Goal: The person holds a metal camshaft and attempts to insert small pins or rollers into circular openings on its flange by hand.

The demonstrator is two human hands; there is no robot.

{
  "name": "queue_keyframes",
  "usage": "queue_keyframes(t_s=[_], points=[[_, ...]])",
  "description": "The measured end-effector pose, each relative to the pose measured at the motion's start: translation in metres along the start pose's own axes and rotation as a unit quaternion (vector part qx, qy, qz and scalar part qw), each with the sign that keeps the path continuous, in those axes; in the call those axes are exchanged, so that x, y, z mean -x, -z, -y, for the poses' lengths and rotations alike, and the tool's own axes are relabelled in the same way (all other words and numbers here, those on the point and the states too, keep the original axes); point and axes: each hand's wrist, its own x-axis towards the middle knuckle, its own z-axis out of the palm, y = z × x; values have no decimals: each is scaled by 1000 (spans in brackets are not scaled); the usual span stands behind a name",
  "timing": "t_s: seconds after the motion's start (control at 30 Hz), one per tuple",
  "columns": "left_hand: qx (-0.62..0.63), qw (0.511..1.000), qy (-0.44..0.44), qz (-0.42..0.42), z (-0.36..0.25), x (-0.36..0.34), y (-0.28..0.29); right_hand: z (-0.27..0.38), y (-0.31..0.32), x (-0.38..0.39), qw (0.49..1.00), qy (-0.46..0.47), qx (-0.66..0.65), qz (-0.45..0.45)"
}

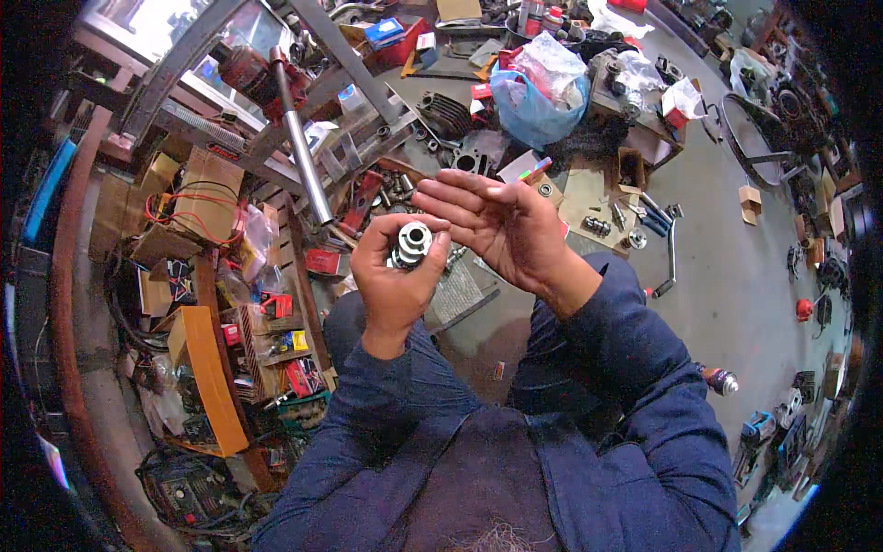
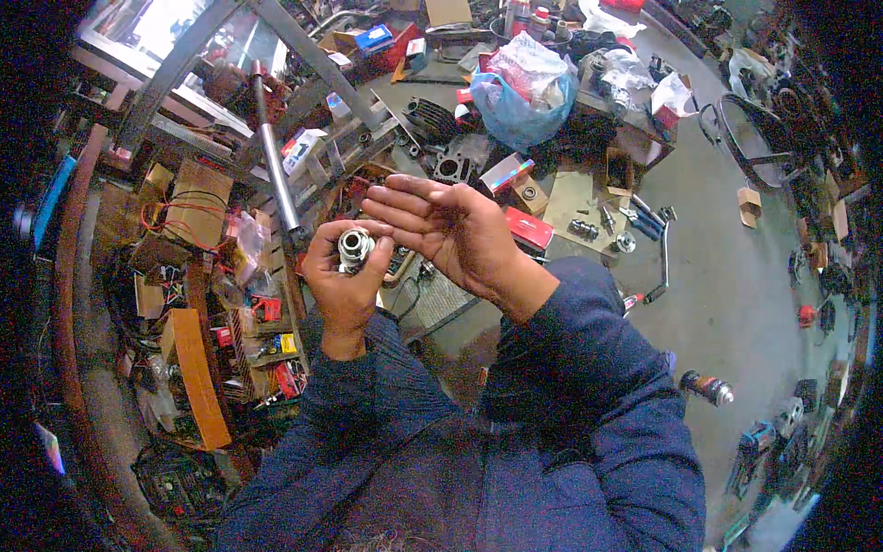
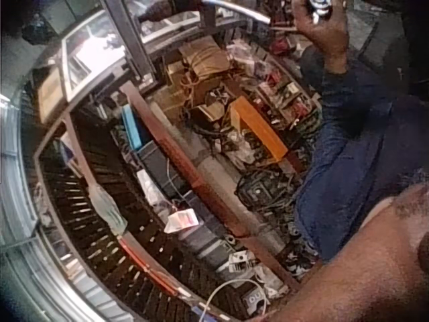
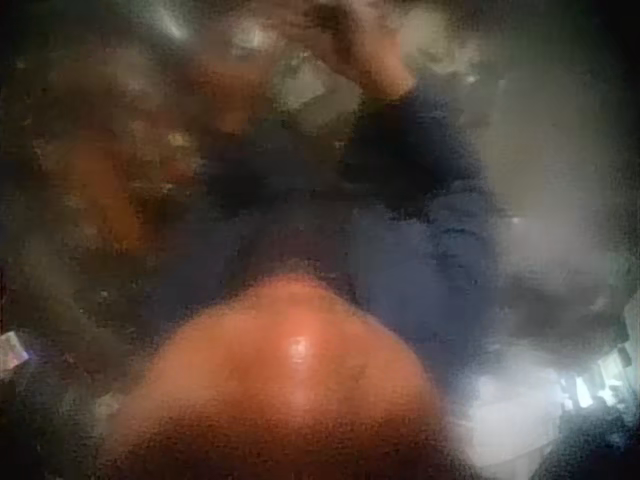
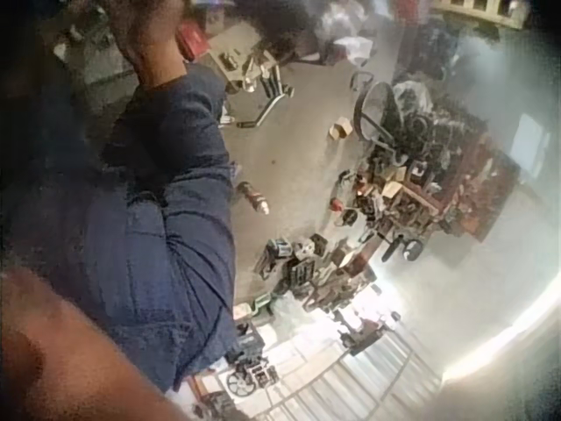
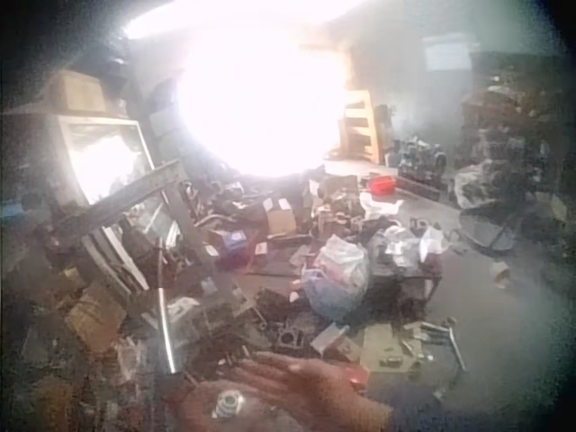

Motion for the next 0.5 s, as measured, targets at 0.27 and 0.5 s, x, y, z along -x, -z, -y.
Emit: queue_keyframes(t_s=[0.27,0.5], points=[[5,1000,6,-11,1,1,-2,0,-8,1,996,-4,67,-56],[3,1000,17,-20,-1,-1,-3,3,4,0,999,-4,-38,21]])
